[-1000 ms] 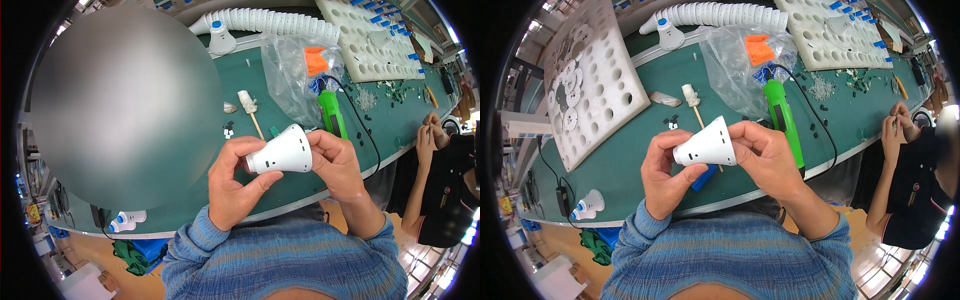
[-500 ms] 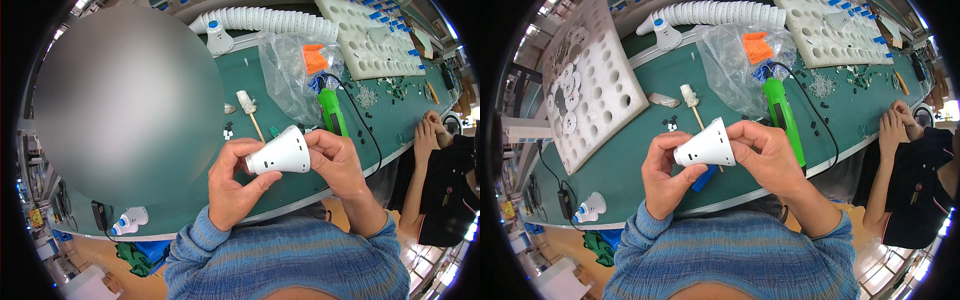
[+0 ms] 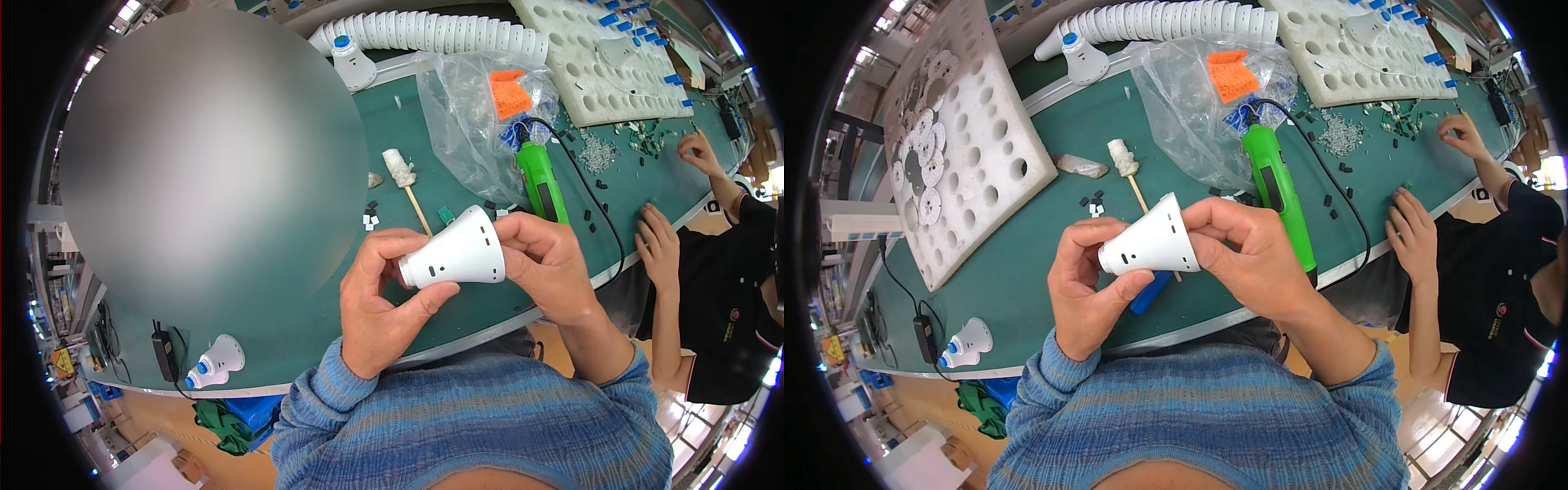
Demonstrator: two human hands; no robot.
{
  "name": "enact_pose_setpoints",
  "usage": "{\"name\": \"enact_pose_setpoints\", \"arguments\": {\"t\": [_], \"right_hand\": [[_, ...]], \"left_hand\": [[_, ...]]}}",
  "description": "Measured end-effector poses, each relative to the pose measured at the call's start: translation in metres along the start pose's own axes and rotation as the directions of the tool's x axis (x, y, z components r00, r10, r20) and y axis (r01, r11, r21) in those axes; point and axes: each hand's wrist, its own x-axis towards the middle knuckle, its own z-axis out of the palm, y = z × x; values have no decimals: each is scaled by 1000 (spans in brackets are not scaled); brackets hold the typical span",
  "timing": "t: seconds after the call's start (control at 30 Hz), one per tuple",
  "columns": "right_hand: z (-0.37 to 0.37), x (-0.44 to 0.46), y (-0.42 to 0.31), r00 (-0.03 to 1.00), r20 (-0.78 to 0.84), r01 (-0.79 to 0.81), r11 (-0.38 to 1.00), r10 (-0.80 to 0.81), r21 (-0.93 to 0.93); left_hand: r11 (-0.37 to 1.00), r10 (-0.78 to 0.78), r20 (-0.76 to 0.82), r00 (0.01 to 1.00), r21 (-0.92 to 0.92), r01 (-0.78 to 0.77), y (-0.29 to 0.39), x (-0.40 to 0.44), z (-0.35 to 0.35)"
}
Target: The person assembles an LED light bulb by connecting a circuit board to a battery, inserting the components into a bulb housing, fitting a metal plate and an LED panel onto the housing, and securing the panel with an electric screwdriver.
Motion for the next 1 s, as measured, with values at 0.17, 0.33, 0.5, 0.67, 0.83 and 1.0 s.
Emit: {"name": "enact_pose_setpoints", "arguments": {"t": [0.17, 0.33, 0.5, 0.67, 0.83, 1.0], "right_hand": [[1, 0, 0, 999, -14, -44, 999, 44, 29], [-1, 3, 5, 999, 20, -46, 997, 45, 62], [3, 2, 8, 1000, 3, -25, 996, 25, 90], [0, 1, 14, 998, 70, -9, 997, 3, 75], [4, 1, 12, 997, 79, -34, 990, 23, 135], [6, 1, 12, 996, 86, -30, 988, 18, 148]], "left_hand": [[1000, -4, 17, 1000, 9, 3, -1, 1, -2], [1000, -22, 31, 999, 14, 22, -1, 1, -1], [999, -34, 39, 999, 5, 34, -2, 0, -4], [998, -69, 40, 997, 2, 69, -3, -2, -11], [996, -86, 47, 995, 9, 86, -2, -3, -16], [996, -62, 45, 997, 67, 59, 2, -5, -19]]}}
